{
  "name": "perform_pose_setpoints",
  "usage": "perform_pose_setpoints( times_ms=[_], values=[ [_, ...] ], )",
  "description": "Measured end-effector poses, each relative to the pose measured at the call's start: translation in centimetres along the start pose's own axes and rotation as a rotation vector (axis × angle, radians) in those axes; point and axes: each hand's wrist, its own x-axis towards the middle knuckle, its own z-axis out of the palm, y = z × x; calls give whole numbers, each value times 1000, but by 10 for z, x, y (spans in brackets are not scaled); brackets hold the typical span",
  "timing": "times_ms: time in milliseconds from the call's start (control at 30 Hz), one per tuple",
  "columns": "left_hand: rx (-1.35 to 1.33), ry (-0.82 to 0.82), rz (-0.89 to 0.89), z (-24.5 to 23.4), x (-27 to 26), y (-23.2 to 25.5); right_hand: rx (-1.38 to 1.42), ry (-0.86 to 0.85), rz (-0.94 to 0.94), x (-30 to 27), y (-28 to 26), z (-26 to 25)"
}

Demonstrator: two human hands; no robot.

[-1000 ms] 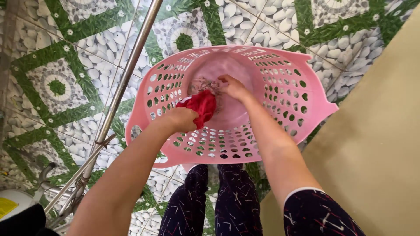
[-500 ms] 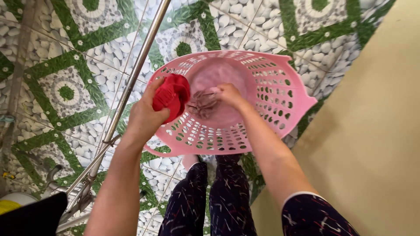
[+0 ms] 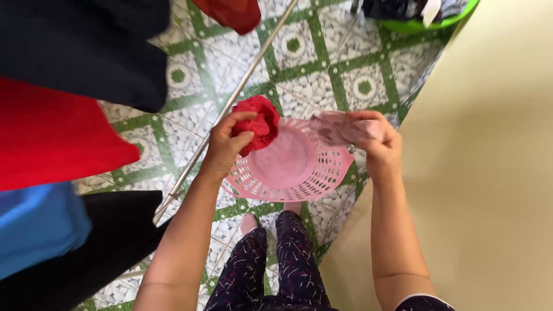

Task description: Hanging various pieces of laundry on a drying rack using hangers and clips

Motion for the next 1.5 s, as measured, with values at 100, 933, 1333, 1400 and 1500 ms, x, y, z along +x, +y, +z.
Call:
perform_pose_setpoints(
  times_ms=[100,933,1333,1400,1500],
  values=[
    [-75,-100,88,16,-13,92,521,35,109,7,-44,2],
    [1036,659,219,-51,-52,272,-1431,-872,-571,45,-282,97],
    [1040,565,106,0,-110,352,-1172,-884,-419,46,-177,161],
    [1234,487,38,-9,-123,361,-1350,-908,-380,41,-213,168],
    [1409,359,-11,-50,-148,344,-1353,-581,-299,72,-255,143]
  ],
)
